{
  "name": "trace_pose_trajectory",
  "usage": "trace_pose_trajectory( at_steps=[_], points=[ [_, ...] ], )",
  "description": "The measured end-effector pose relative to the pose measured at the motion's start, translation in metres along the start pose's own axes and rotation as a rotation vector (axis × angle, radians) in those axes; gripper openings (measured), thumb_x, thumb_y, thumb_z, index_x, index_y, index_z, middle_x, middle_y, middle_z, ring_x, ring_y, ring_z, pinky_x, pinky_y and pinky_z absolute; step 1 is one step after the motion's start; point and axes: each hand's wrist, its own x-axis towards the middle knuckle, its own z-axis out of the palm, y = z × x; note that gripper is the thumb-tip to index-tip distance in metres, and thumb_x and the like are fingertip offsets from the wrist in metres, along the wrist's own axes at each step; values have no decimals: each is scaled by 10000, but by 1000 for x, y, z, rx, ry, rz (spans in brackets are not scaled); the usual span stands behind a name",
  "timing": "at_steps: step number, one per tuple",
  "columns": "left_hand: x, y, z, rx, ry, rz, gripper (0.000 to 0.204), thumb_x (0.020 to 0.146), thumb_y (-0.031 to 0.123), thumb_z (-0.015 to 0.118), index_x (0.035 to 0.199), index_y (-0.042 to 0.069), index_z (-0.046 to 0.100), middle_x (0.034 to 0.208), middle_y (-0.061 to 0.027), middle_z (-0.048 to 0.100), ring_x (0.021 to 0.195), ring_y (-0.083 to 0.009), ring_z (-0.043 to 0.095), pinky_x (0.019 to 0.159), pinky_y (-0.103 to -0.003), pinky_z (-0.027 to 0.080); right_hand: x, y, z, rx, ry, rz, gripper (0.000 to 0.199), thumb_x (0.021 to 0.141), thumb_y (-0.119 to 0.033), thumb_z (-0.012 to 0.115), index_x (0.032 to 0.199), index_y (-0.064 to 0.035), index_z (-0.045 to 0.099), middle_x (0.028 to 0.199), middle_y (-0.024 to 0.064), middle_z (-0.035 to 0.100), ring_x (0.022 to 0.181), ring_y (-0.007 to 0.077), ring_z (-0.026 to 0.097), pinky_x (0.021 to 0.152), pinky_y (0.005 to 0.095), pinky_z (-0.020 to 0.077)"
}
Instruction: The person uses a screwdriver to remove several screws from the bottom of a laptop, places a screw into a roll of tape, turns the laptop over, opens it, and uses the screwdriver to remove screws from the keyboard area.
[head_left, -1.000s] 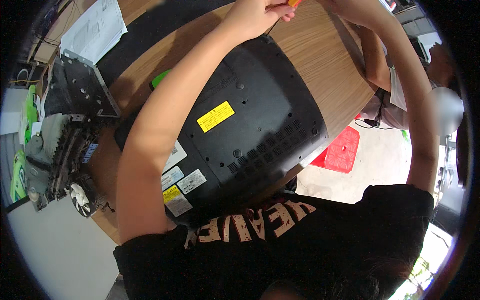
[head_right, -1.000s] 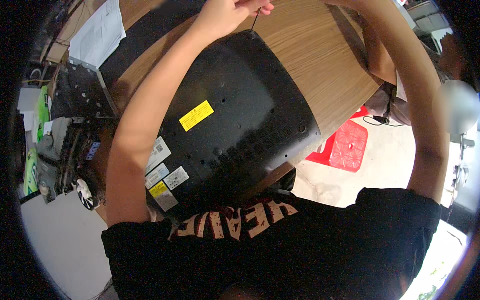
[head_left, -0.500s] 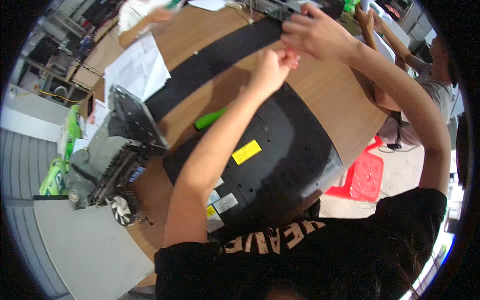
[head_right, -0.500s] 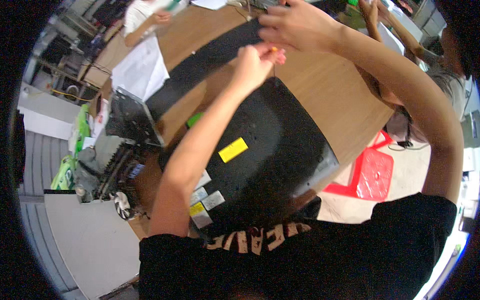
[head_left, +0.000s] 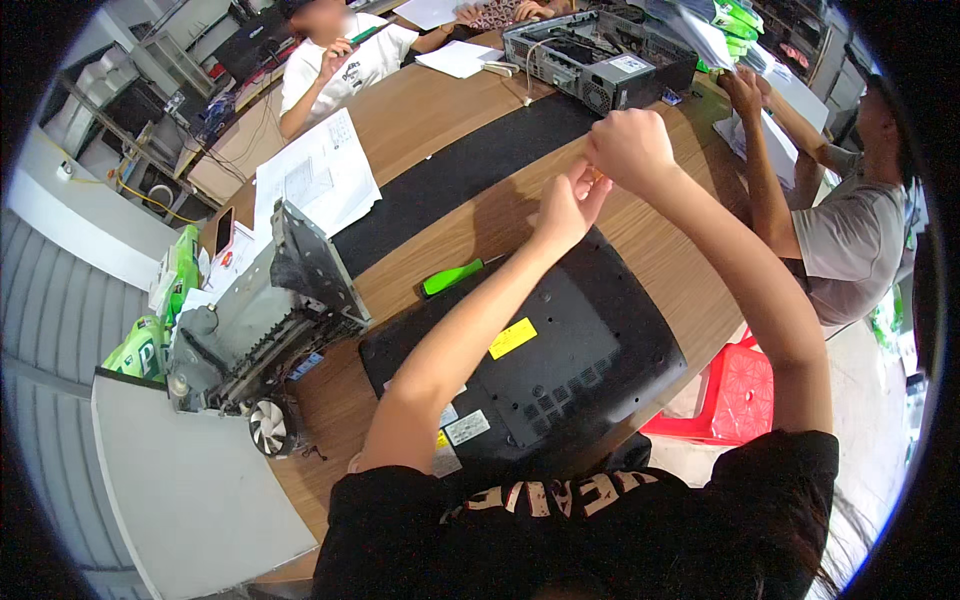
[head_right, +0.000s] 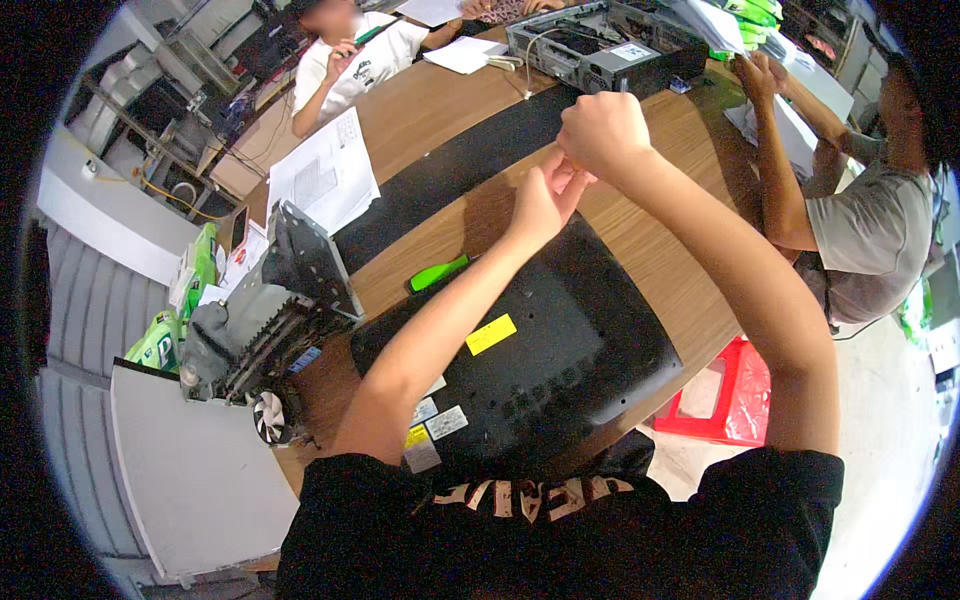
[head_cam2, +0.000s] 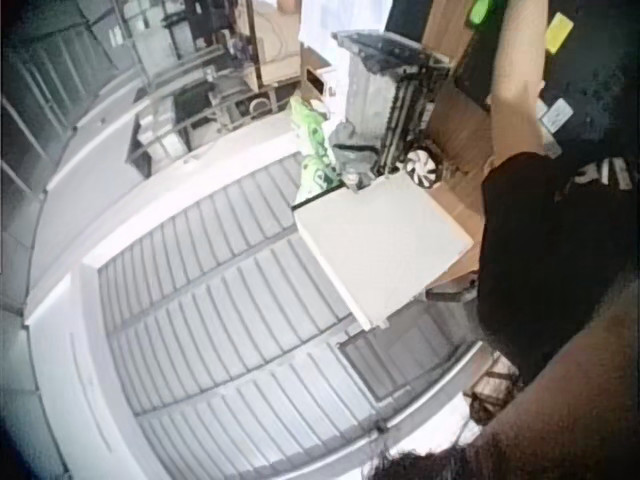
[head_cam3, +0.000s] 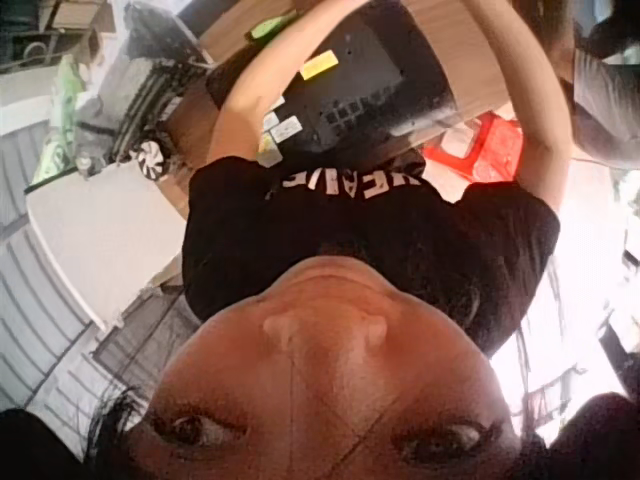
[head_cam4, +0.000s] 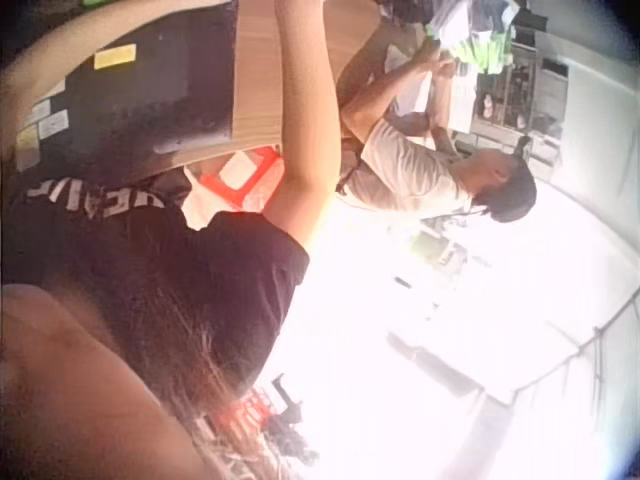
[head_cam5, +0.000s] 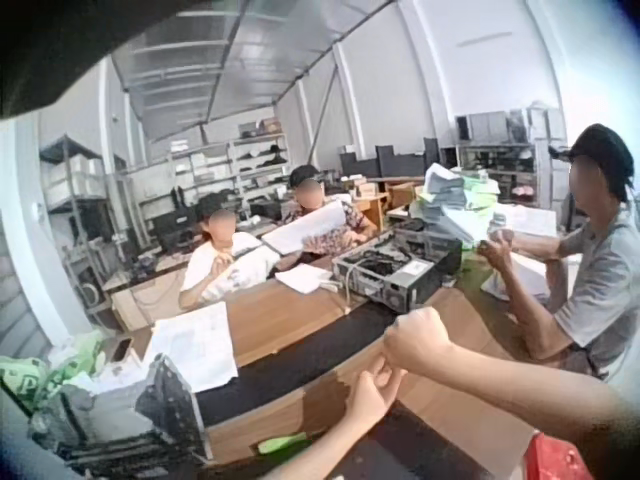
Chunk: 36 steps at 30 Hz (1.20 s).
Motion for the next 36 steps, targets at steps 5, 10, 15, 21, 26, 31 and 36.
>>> trace_pose_trajectory(
  at_steps=[5, 10, 15, 21, 26, 31, 36],
  points=[
    [4, 3, -5, -142, 242, -39, 163, 902, 73, 574, 1002, -39, 639, 852, -115, 693, 790, -163, 669, 745, -283, 519, 2, -7, 9, -116, 137, -170, 154, 784, -279, 624, 794, -127, 646, 806, 23, 634, 790, 186, 633, 655, 321, 475],
    [-1, 15, -21, 212, 165, -18, 210, 931, 156, 543, 906, -19, 657, 718, -98, 684, 689, -184, 672, 660, -309, 517, 10, 37, 7, -28, 367, -852, 209, 738, -264, 612, 828, -116, 494, 854, 24, 527, 841, 191, 548, 764, 334, 414],
    [7, 18, -14, 364, 26, 2, 219, 952, 180, 491, 898, 21, 631, 715, -111, 671, 689, -268, 669, 663, -368, 510, 5, 33, 34, 3, 320, -486, 279, 660, -265, 683, 767, -75, 507, 663, 46, 608, 639, 234, 645, 582, 337, 506],
    [6, 51, 20, 678, -140, -331, 193, 879, 162, 546, 915, 8, 656, 901, -214, 667, 875, -321, 649, 754, -423, 499, -14, 25, 2, 124, -380, 118, 311, 771, -329, 663, 1043, -180, 634, 804, 28, 686, 696, 220, 677, 577, 364, 537],
    [5, -37, 10, 487, -89, -26, 426, 896, 307, 495, 1130, -41, 565, 1138, -204, 591, 1065, -345, 545, 950, -425, 394, 27, -17, 81, 246, 2, 78, 147, 764, -262, 619, 844, -188, 716, 826, 27, 700, 772, 194, 662, 666, 417, 491],
    [34, -80, -12, 145, 162, -259, 189, 917, 253, 581, 957, 69, 560, 894, -1, 545, 679, -82, 481, 545, -241, 378, 18, 18, 74, 937, 38, -83, 268, 775, -180, 588, 1016, -90, 665, 973, 135, 685, 904, 275, 650, 802, 382, 493],
    [33, -67, -21, -231, 149, -342, 150, 964, 256, 501, 887, 127, 495, 752, 30, 437, 581, -81, 402, 486, -241, 317, -8, 26, 64, 1081, 239, -219, 267, 694, -140, 642, 946, -60, 681, 894, 102, 697, 829, 270, 662, 721, 377, 511]
  ],
)
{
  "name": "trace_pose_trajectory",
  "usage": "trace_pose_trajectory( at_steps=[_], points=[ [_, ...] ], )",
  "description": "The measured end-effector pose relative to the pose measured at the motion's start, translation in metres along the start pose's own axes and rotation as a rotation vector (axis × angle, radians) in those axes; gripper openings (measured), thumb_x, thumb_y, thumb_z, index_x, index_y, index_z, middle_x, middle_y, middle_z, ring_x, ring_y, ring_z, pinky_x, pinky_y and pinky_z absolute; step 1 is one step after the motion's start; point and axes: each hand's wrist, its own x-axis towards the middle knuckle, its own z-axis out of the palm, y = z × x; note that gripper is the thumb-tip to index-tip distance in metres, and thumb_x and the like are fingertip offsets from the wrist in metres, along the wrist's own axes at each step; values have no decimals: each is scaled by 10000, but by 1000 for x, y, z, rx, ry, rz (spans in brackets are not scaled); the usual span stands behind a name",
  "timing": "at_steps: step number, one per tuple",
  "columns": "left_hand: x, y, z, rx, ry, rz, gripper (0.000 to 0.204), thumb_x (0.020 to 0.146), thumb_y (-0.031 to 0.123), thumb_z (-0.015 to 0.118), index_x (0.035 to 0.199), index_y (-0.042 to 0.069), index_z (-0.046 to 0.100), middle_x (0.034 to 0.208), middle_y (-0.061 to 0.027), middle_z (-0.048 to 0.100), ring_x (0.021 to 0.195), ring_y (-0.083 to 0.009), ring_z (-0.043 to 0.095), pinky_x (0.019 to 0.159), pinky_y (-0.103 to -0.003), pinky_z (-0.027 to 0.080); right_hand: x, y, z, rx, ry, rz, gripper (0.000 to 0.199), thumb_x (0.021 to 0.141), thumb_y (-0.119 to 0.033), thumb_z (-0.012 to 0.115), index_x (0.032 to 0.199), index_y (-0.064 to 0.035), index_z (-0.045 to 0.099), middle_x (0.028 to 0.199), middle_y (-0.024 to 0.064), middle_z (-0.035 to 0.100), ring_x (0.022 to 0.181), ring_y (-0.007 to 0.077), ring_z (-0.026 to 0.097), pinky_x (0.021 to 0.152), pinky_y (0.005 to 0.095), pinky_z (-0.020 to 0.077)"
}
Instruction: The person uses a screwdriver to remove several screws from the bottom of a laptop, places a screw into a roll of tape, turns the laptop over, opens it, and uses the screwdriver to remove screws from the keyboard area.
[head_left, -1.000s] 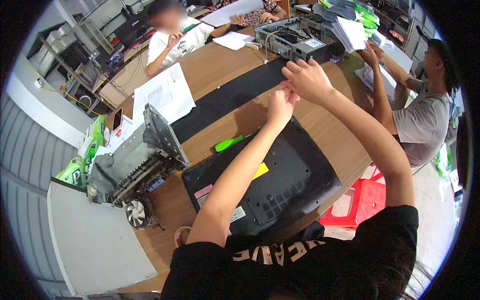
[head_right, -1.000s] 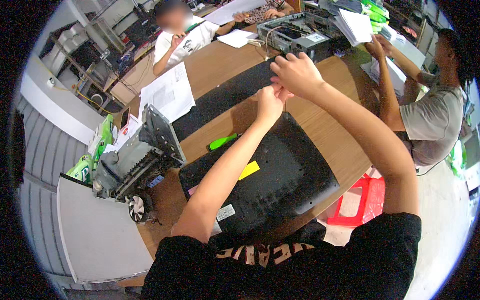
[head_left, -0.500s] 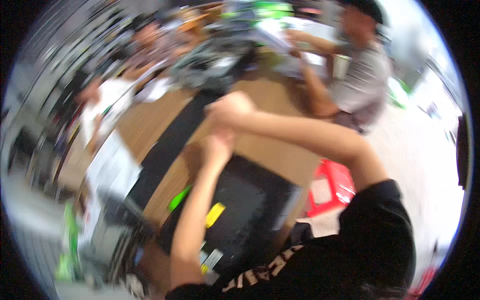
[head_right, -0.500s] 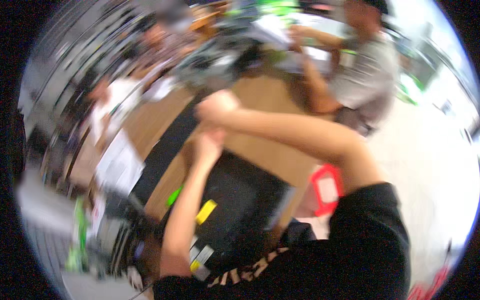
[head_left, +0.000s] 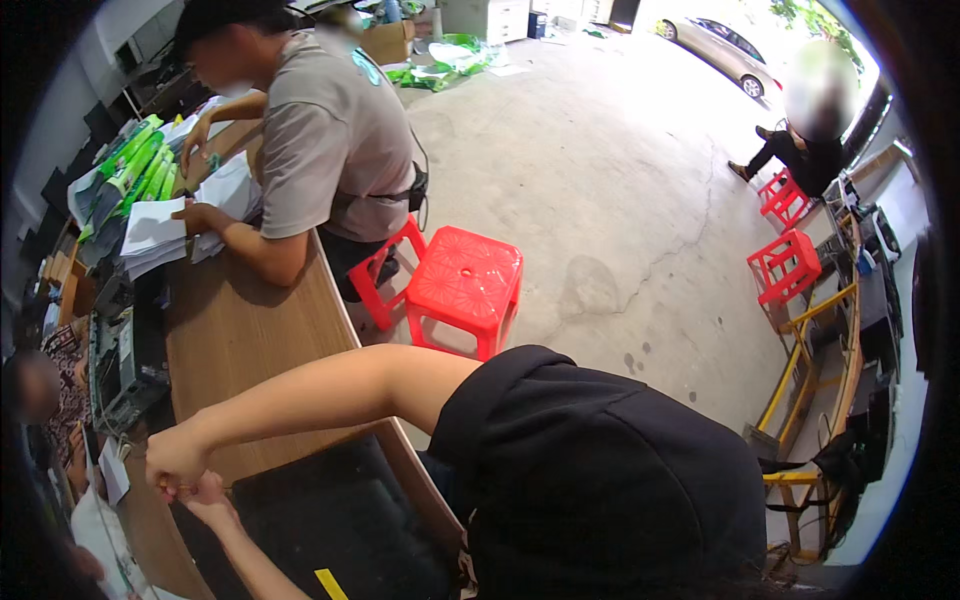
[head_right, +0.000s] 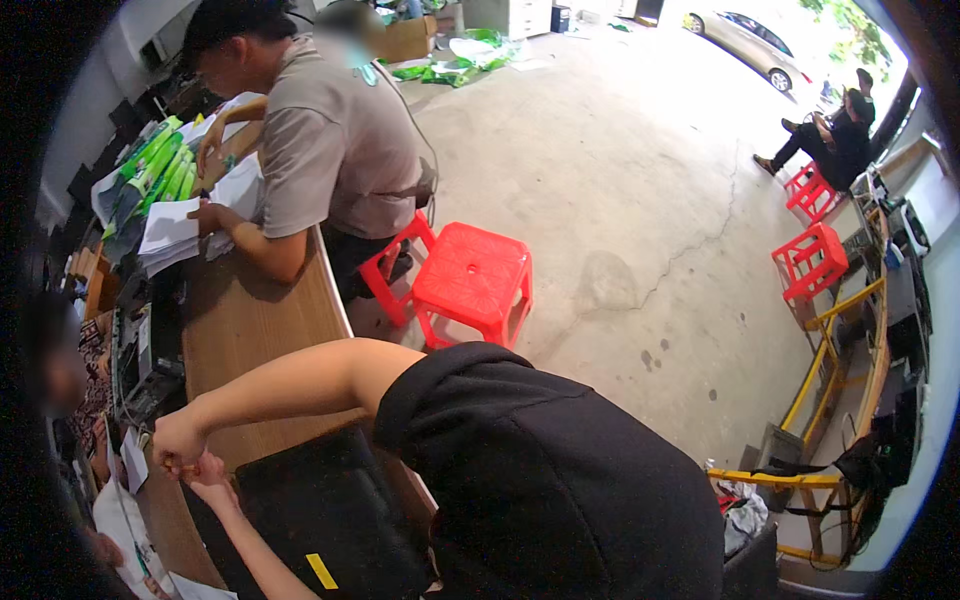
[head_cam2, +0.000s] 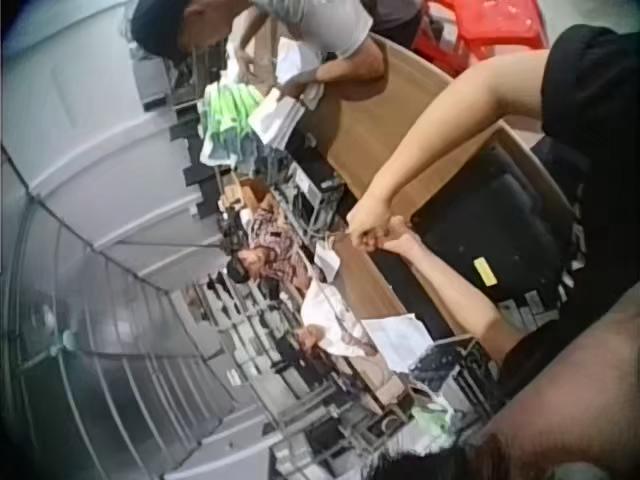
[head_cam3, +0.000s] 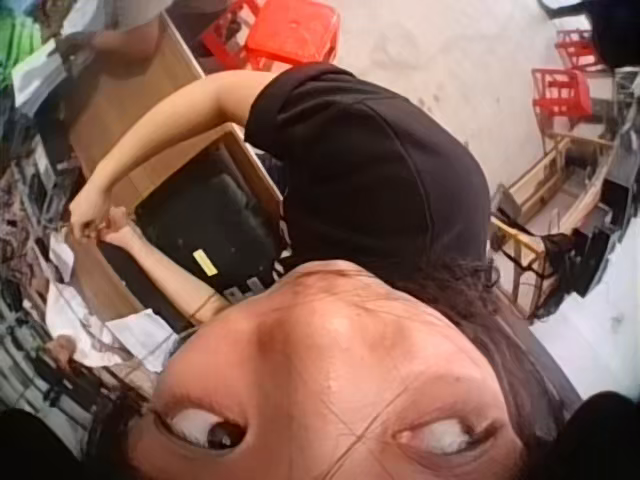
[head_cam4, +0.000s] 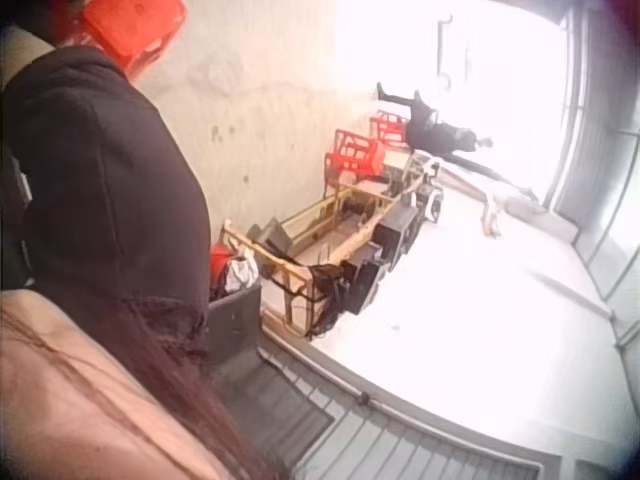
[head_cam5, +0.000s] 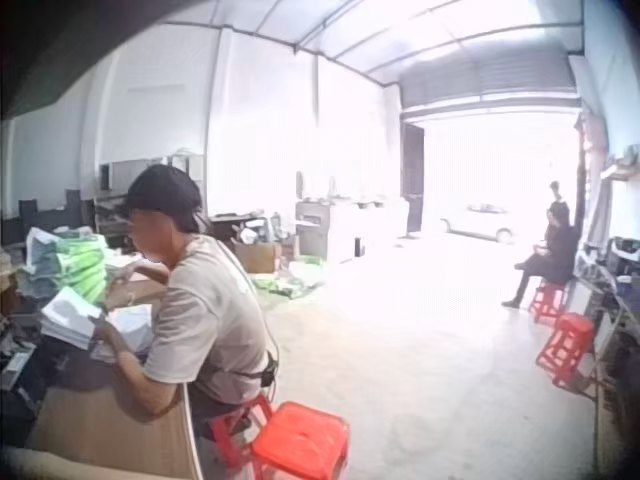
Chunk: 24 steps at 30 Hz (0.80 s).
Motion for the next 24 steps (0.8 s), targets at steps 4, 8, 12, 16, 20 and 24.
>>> trace_pose_trajectory(
  at_steps=[4, 8, 12, 16, 20, 24],
  points=[
    [15, -4, -14, -284, -216, -274, 166, 961, 240, 496, 849, 118, 480, 660, 26, 334, 524, -94, 289, 467, -254, 244, 2, 2, 23, -111, 244, 112, 220, 618, -135, 685, 833, -90, 692, 803, 77, 696, 777, 268, 672, 658, 380, 523],
    [18, -1, -13, -77, -121, -79, 173, 951, 215, 515, 816, 120, 464, 658, 33, 328, 532, -88, 286, 479, -252, 242, 9, -10, 48, 54, 436, 273, 133, 619, -99, 619, 732, -39, 654, 713, 115, 670, 725, 272, 674, 639, 355, 529],
    [3, 7, 15, 54, -99, 2, 193, 942, 189, 534, 782, 123, 449, 655, 41, 321, 540, -83, 282, 491, -250, 239, 14, -8, 56, -100, 587, 309, 77, 627, -116, 637, 681, -62, 624, 653, 109, 638, 676, 288, 653, 595, 377, 511],
    [3, 5, 10, 126, -64, 33, 223, 932, 164, 554, 748, 125, 434, 652, 48, 315, 549, -77, 279, 503, -248, 237, 13, -22, 54, -242, 535, 339, 177, 644, -117, 654, 811, -62, 641, 730, 119, 653, 751, 304, 648, 659, 407, 498],
    [1, 3, 5, 162, -53, 60, 260, 923, 139, 573, 715, 127, 418, 649, 56, 309, 557, -71, 276, 515, -246, 235, 6, -27, 34, 123, 462, 244, 183, 672, -110, 662, 843, -45, 660, 762, 119, 669, 771, 309, 654, 672, 402, 505],
    [3, -5, -5, 115, -146, 73, 234, 902, 84, 603, 726, 113, 452, 660, 60, 310, 585, -60, 277, 543, -237, 249, -11, -29, -1, 259, 298, 130, 159, 686, -143, 690, 809, -44, 679, 738, 125, 669, 747, 310, 657, 657, 392, 509]
  ],
)
